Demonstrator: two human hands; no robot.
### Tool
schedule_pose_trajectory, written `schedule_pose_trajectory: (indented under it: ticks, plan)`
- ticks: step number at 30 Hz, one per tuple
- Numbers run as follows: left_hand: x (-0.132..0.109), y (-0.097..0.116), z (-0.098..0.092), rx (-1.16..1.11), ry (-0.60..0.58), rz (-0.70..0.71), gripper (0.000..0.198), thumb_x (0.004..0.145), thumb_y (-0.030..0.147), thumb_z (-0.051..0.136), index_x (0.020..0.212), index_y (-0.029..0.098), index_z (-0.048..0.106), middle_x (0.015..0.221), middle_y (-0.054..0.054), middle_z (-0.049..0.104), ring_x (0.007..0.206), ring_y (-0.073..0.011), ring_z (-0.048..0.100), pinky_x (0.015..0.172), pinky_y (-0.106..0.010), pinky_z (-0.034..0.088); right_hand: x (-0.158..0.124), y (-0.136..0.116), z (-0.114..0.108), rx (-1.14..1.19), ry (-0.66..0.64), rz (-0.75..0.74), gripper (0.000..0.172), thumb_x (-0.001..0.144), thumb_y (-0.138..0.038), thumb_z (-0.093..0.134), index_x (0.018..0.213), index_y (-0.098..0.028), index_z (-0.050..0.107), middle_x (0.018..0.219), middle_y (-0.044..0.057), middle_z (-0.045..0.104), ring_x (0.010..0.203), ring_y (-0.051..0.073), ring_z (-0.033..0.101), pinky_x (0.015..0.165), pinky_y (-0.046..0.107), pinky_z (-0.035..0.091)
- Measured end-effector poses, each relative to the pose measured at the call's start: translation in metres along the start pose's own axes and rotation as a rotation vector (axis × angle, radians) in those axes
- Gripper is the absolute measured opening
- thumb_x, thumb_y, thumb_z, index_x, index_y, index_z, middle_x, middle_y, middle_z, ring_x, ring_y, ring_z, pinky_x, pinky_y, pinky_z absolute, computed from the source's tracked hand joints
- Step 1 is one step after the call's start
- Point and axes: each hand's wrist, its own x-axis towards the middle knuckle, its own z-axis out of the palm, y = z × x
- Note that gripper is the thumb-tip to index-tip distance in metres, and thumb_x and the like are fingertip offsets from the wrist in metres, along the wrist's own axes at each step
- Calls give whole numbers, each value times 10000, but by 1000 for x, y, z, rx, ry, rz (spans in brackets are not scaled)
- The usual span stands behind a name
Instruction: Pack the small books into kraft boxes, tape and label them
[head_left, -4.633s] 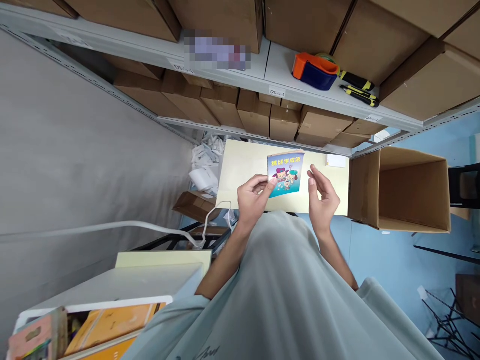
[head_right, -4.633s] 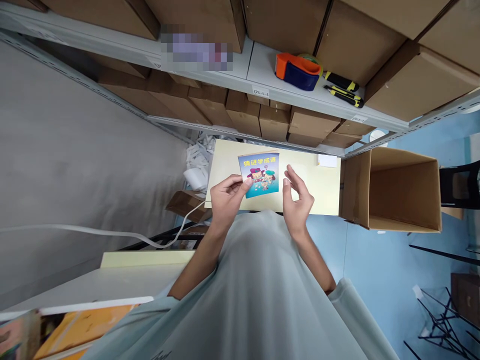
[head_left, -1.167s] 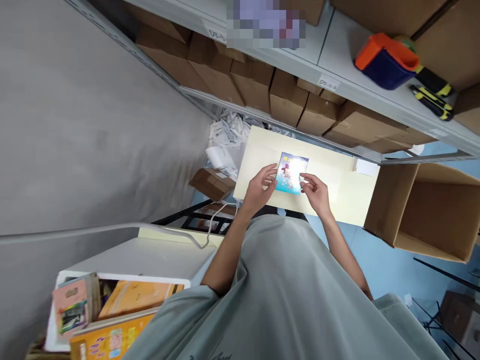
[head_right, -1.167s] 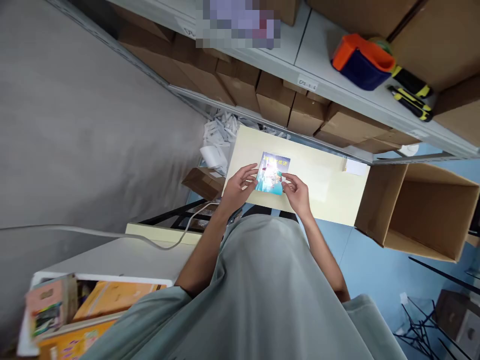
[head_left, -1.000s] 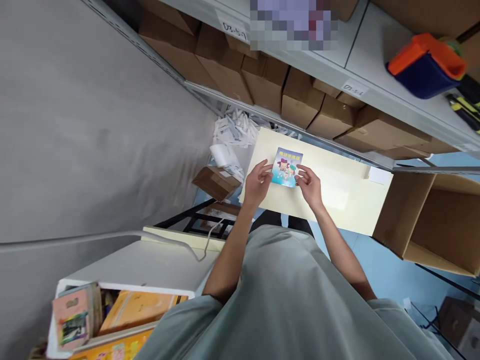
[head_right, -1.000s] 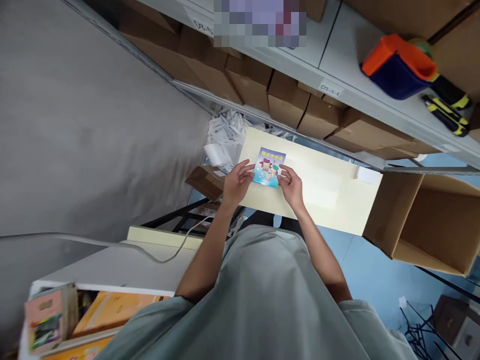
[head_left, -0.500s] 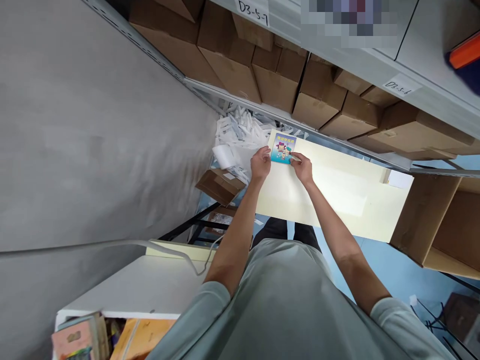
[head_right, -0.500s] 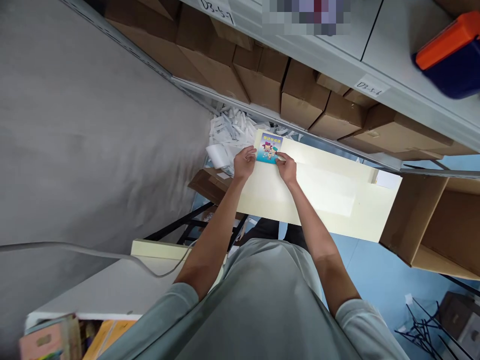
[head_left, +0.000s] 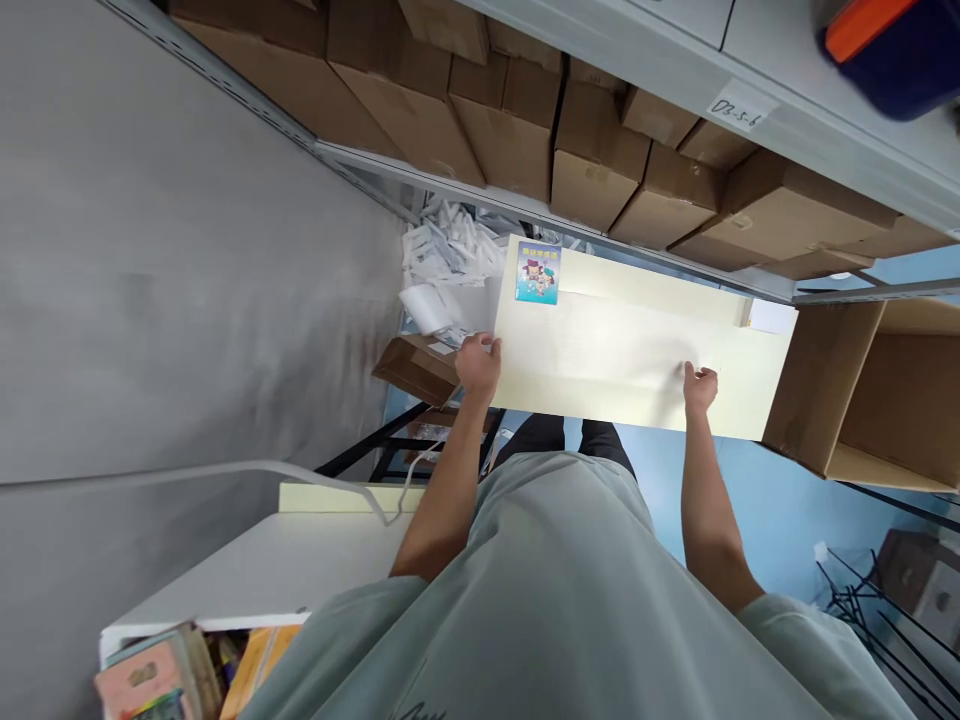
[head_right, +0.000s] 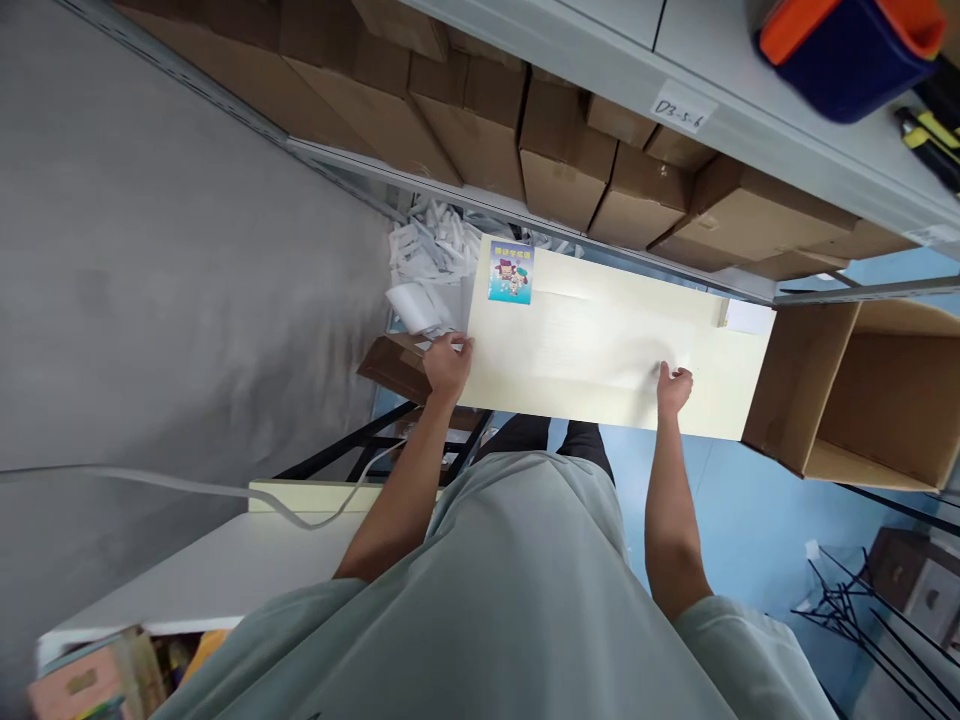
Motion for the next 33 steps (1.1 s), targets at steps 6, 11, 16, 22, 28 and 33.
schedule_pose_trajectory:
  ticks: [6,11,16,22,28,33]
  plan:
    - [-1,1,-7,47,-1,-16,254,995,240,624,1156,173,809,1204,-157,824,1114,-357,740,1033,-463,555,0,14,14,2,-77,-17,181,1002,-243,615,1140,-153,692,1061,154,796,924,239,711,835,316,506]
    - [-16,0,-21,92,-49,27,236,948,182,649,1090,176,837,1140,-136,848,1112,-350,764,1021,-445,578,-2,21,7,-12,-125,-70,266,1028,-258,624,1263,-135,649,1096,160,791,969,249,696,853,326,480]
    - [-40,6,-29,142,-3,54,273,988,223,616,1154,169,827,1171,-129,849,1132,-334,772,1032,-408,563,6,25,-1,-26,-221,-163,131,1013,-200,584,1031,-183,713,1016,131,778,881,232,653,822,325,448]
    - [-65,22,-39,143,55,65,239,975,274,640,1109,209,825,1093,-83,852,1010,-282,787,950,-344,565,21,50,-38,30,-83,-259,146,906,-213,573,944,-210,714,826,45,719,724,209,591,751,319,432]
    - [-102,57,-24,97,39,91,221,955,289,666,1093,218,823,1076,-57,855,899,-247,780,884,-315,568,44,104,-95,108,32,-280,124,847,-247,569,879,-212,684,739,21,687,691,215,592,739,317,442]
    - [-125,92,8,130,1,134,207,956,295,686,1088,226,831,1068,-50,858,876,-250,778,886,-332,583,74,140,-127,61,42,-222,133,840,-237,581,865,-204,706,762,43,720,716,227,613,729,315,439]
